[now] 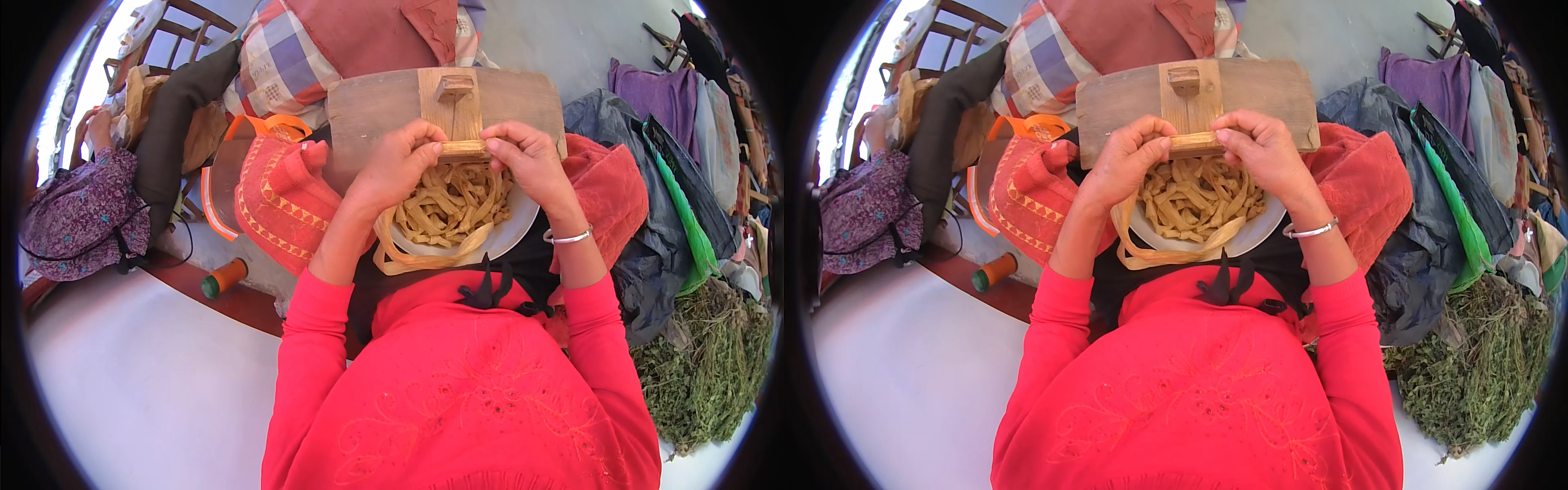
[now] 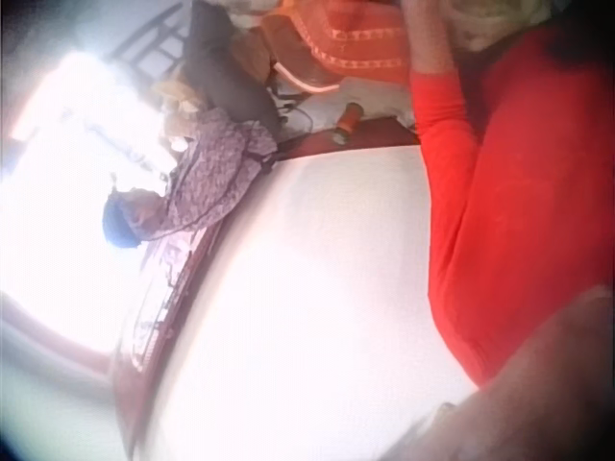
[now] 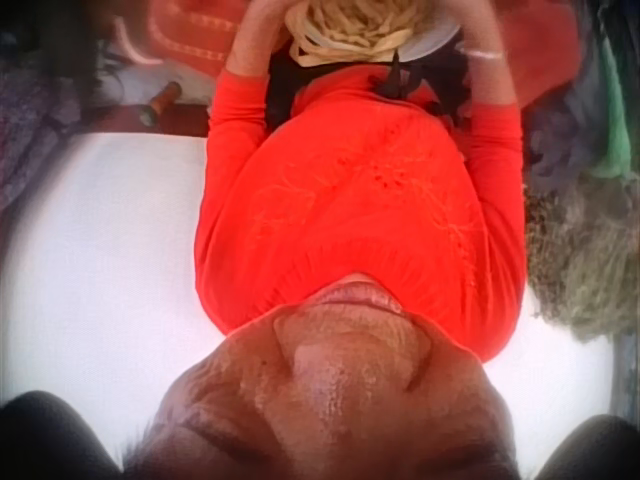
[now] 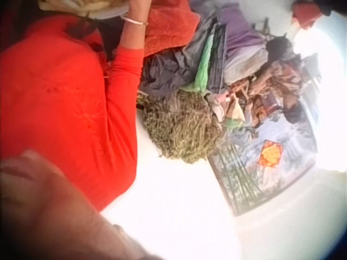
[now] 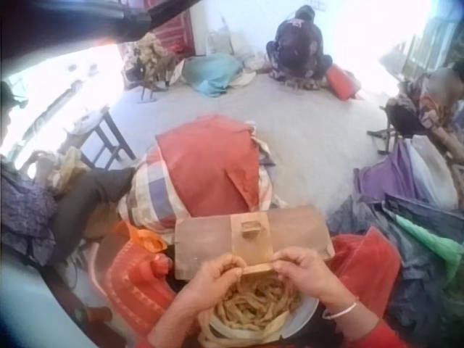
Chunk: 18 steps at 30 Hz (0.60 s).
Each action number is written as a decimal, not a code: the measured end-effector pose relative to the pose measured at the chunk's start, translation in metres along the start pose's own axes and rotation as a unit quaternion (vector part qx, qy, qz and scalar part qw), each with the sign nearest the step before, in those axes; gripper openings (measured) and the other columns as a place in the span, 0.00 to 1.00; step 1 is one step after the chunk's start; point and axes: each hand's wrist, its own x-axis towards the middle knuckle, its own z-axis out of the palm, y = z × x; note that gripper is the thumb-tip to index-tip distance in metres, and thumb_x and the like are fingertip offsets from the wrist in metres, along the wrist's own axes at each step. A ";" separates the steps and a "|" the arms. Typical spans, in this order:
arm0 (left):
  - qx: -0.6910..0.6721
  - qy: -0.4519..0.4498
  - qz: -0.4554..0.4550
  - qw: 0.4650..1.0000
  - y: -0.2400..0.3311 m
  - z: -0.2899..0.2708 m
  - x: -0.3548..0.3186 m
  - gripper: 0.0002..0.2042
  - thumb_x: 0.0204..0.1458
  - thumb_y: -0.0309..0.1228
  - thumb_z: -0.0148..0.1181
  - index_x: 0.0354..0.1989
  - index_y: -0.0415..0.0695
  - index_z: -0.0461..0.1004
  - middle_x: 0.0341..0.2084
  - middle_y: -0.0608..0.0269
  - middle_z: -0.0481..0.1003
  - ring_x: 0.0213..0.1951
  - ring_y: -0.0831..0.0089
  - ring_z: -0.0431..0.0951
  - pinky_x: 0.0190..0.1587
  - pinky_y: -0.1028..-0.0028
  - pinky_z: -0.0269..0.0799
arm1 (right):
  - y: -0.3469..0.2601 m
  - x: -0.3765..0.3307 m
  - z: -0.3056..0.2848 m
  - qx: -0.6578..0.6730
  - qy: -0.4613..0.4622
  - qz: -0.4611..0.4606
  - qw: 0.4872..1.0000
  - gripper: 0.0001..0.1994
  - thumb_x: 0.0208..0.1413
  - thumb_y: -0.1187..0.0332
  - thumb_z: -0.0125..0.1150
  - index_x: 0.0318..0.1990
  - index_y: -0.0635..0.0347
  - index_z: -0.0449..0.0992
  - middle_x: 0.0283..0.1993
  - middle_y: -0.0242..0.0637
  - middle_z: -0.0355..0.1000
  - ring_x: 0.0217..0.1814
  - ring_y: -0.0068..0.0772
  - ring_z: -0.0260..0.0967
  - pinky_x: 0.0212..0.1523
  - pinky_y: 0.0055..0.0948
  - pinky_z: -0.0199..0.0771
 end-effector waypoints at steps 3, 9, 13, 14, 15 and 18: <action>0.005 0.024 0.022 0.999 -0.005 -0.008 0.011 0.05 0.58 0.26 0.51 0.38 0.39 0.71 0.27 0.71 0.71 0.31 0.84 0.69 0.35 0.81 0.66 | 0.008 0.009 0.006 -0.053 0.039 -0.052 0.996 0.05 0.57 0.73 0.57 0.38 0.62 0.77 0.26 0.24 0.69 0.27 0.13 0.64 0.28 0.17 0.65; 0.084 0.079 0.038 0.993 -0.017 -0.009 0.033 0.03 0.55 0.24 0.52 0.34 0.38 0.71 0.25 0.69 0.72 0.30 0.82 0.70 0.35 0.79 0.67 | 0.029 0.031 0.014 -0.192 0.096 -0.119 0.969 0.07 0.53 0.72 0.58 0.39 0.64 0.76 0.29 0.38 0.72 0.31 0.31 0.69 0.33 0.28 0.67; 0.243 0.137 0.045 0.959 -0.029 -0.014 0.030 0.03 0.55 0.24 0.52 0.33 0.38 0.70 0.24 0.69 0.72 0.29 0.81 0.70 0.33 0.79 0.67 | 0.031 0.027 0.007 -0.371 0.129 -0.182 0.901 0.06 0.51 0.71 0.58 0.37 0.60 0.76 0.36 0.41 0.73 0.36 0.43 0.70 0.37 0.34 0.68; 0.260 0.146 0.041 0.954 -0.031 -0.016 0.025 0.03 0.55 0.24 0.52 0.33 0.38 0.70 0.24 0.69 0.72 0.28 0.81 0.70 0.33 0.79 0.67 | 0.027 0.024 0.004 -0.412 0.125 -0.208 0.879 0.06 0.51 0.70 0.59 0.36 0.59 0.76 0.37 0.40 0.73 0.38 0.43 0.70 0.39 0.35 0.68; 0.200 0.139 0.039 0.969 -0.035 -0.010 0.019 0.02 0.55 0.24 0.52 0.34 0.38 0.69 0.24 0.70 0.72 0.27 0.81 0.69 0.32 0.80 0.66 | 0.015 0.009 0.007 -0.450 0.120 -0.223 0.857 0.06 0.51 0.70 0.59 0.36 0.58 0.76 0.37 0.39 0.74 0.40 0.43 0.70 0.40 0.36 0.67; -0.005 0.110 0.020 0.994 -0.032 0.017 -0.001 0.02 0.56 0.24 0.52 0.36 0.39 0.69 0.24 0.68 0.73 0.26 0.80 0.70 0.30 0.80 0.66 | 0.004 -0.017 0.028 -0.476 0.143 -0.305 0.812 0.06 0.51 0.67 0.59 0.36 0.54 0.76 0.38 0.34 0.73 0.44 0.39 0.69 0.43 0.37 0.65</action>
